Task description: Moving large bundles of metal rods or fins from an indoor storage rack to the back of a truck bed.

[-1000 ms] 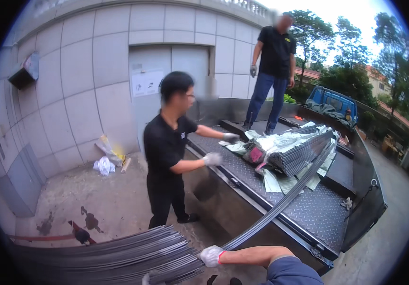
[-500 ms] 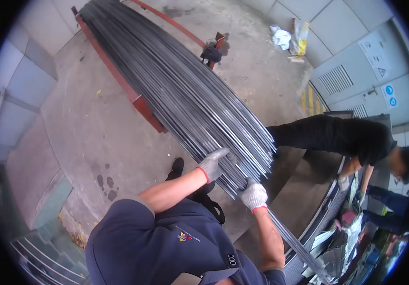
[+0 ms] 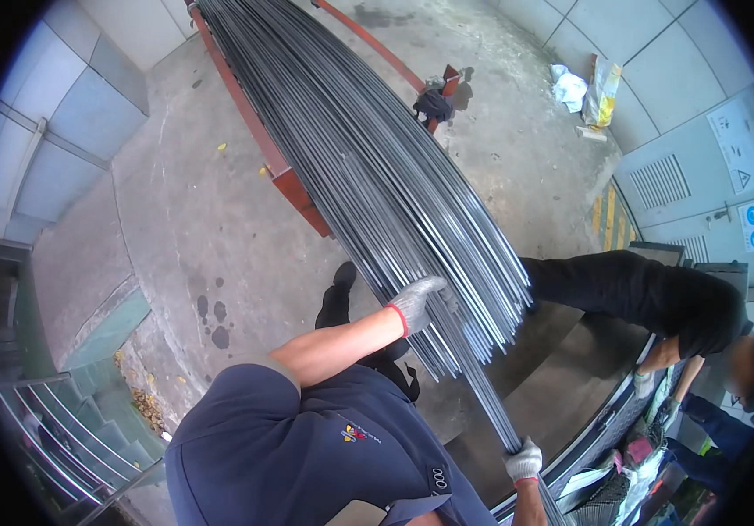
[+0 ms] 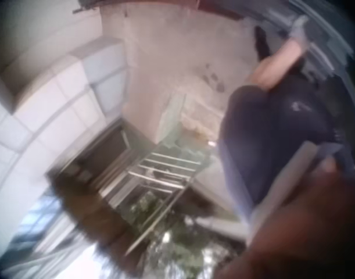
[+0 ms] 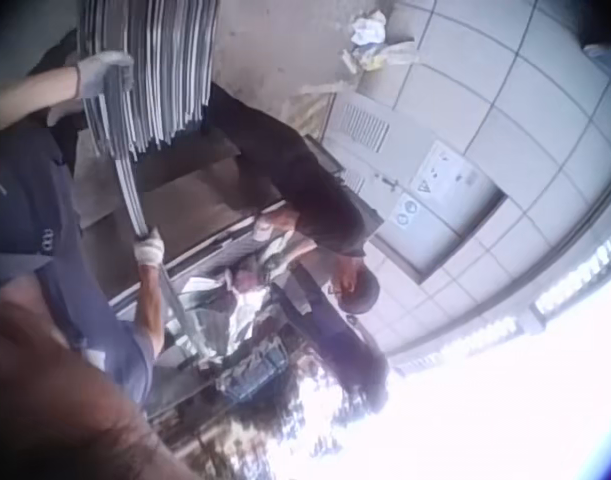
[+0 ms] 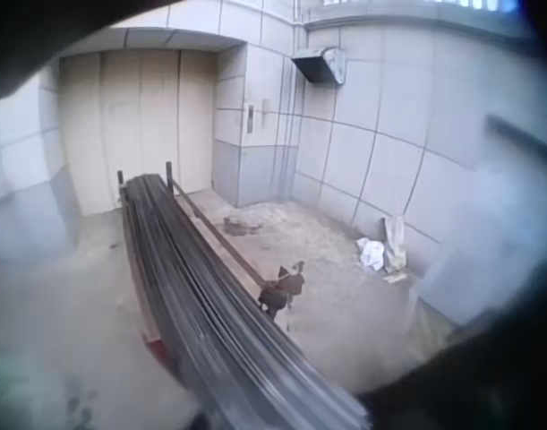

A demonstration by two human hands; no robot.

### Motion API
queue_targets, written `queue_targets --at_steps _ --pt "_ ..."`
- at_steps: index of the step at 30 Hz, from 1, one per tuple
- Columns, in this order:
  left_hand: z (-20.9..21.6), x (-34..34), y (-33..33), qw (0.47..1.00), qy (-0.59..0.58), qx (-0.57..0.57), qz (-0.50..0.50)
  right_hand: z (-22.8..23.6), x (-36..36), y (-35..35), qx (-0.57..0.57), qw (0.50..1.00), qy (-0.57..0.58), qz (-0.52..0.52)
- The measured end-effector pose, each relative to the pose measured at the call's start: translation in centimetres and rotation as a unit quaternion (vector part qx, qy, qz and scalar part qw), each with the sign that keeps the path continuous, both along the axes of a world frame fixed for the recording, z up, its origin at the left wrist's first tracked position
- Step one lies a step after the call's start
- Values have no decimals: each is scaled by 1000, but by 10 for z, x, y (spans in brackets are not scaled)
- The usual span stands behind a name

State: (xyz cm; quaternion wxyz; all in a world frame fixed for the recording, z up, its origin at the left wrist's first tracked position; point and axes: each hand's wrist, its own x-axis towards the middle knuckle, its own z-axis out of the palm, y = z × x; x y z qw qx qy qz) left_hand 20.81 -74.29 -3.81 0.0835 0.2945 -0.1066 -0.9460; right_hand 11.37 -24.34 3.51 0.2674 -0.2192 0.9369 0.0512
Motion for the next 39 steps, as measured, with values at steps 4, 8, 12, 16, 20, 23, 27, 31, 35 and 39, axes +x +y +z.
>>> queue_targets --at_steps 4,8,12,16,20,23,27,31,35,39 --pt "4 -2 -31 999 -32 15 18 5 -4 -40 6 999 -27 -16" --pt "-13 -1 -98 988 -119 -98 25 -1 -2 -107 7 998 -49 25" --pt "-43 2 -180 987 -61 -54 141 8 4 -225 -22 996 -80 35" --pt "-40 10 -151 991 -62 -62 101 -27 7 -323 17 996 -46 76" --pt "-70 -12 -94 957 -251 -78 120 -58 12 -390 -76 990 -45 107" --pt "-89 -7 -151 977 -175 0 120 -56 15 -353 47 994 -33 89" --pt "-93 0 -213 977 -169 -6 130 -33 16 -246 -18 994 40 101" --pt "-100 3 -250 969 -166 -42 177 -19 7 -150 63 995 25 67" --pt "-101 19 -256 972 -127 -62 186 -34 4 -132 11 994 28 101" --pt "-78 27 -186 988 -48 -45 137 -43 0 -138 -50 996 -44 56"
